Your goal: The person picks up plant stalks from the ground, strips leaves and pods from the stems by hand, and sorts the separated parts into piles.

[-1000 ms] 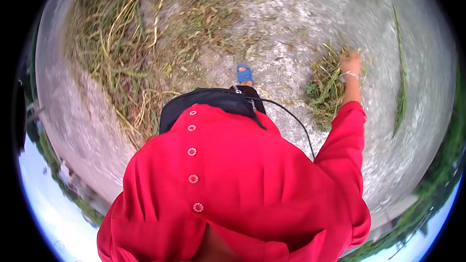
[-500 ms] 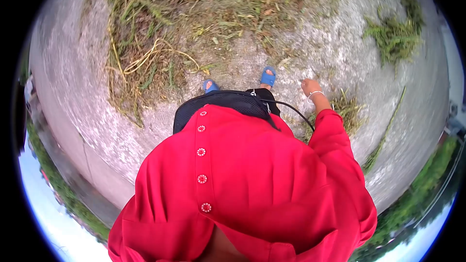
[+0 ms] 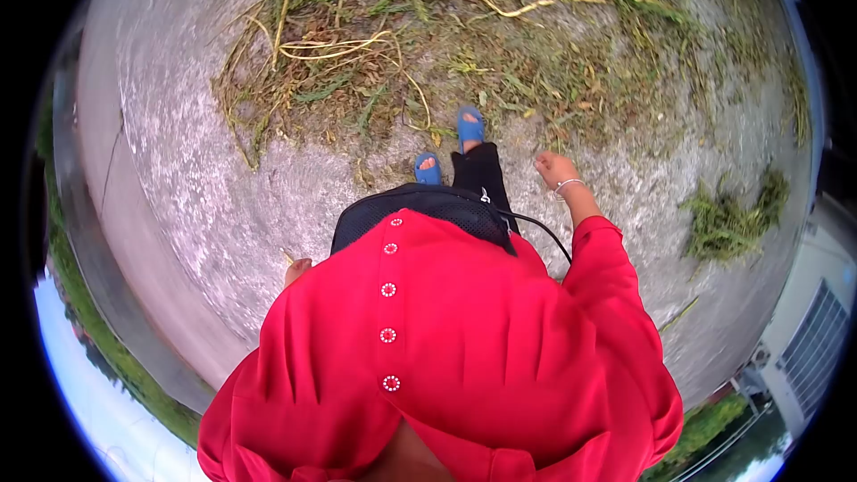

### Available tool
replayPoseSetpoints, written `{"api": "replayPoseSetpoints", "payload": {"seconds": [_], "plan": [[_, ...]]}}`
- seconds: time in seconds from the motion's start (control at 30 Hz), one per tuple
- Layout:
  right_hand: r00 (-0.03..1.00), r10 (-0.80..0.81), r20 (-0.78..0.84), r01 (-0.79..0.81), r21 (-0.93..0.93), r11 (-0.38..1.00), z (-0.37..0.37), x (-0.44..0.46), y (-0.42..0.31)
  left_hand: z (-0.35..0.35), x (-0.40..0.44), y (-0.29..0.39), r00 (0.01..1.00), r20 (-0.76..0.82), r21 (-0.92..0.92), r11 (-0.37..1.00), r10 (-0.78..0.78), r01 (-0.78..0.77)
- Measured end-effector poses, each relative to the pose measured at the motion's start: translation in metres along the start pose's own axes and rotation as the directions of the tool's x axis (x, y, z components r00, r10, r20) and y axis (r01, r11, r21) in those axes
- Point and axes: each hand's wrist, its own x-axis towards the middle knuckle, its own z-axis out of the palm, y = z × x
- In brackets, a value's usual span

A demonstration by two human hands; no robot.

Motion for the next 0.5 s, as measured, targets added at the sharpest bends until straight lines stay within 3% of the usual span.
{"api": "replayPoseSetpoints", "payload": {"seconds": [0.13, 0.23, 0.33, 0.47, 0.5], "plan": [[0.996, -0.021, 0.082, 0.025, -0.054, 0.998, -0.029, 0.083, -0.028, 0.016, -0.009, 0.039, 0.993, -0.038, -0.069, 0.992, -0.111, 0.108], [0.991, -0.086, 0.105, 0.097, -0.104, 0.990, -0.048, 0.167, -0.049, 0.018, 0.003, 0.026, 0.999, -0.028, -0.194, 0.981, -0.031, 0.025], [0.941, -0.146, 0.304, 0.252, -0.348, 0.903, -0.071, 0.247, -0.109, 0.016, -0.022, 0.046, 0.984, -0.015, -0.203, 0.964, -0.179, 0.172], [0.894, -0.250, 0.371, 0.390, -0.373, 0.842, -0.062, 0.349, -0.177, 0.027, -0.037, 0.054, 0.942, -0.051, -0.315, 0.901, -0.331, 0.299], [0.879, -0.304, 0.366, 0.444, -0.401, 0.801, -0.056, 0.373, -0.200, 0.032, -0.030, 0.038, 0.944, 0.009, -0.338, 0.887, -0.331, 0.314]]}}
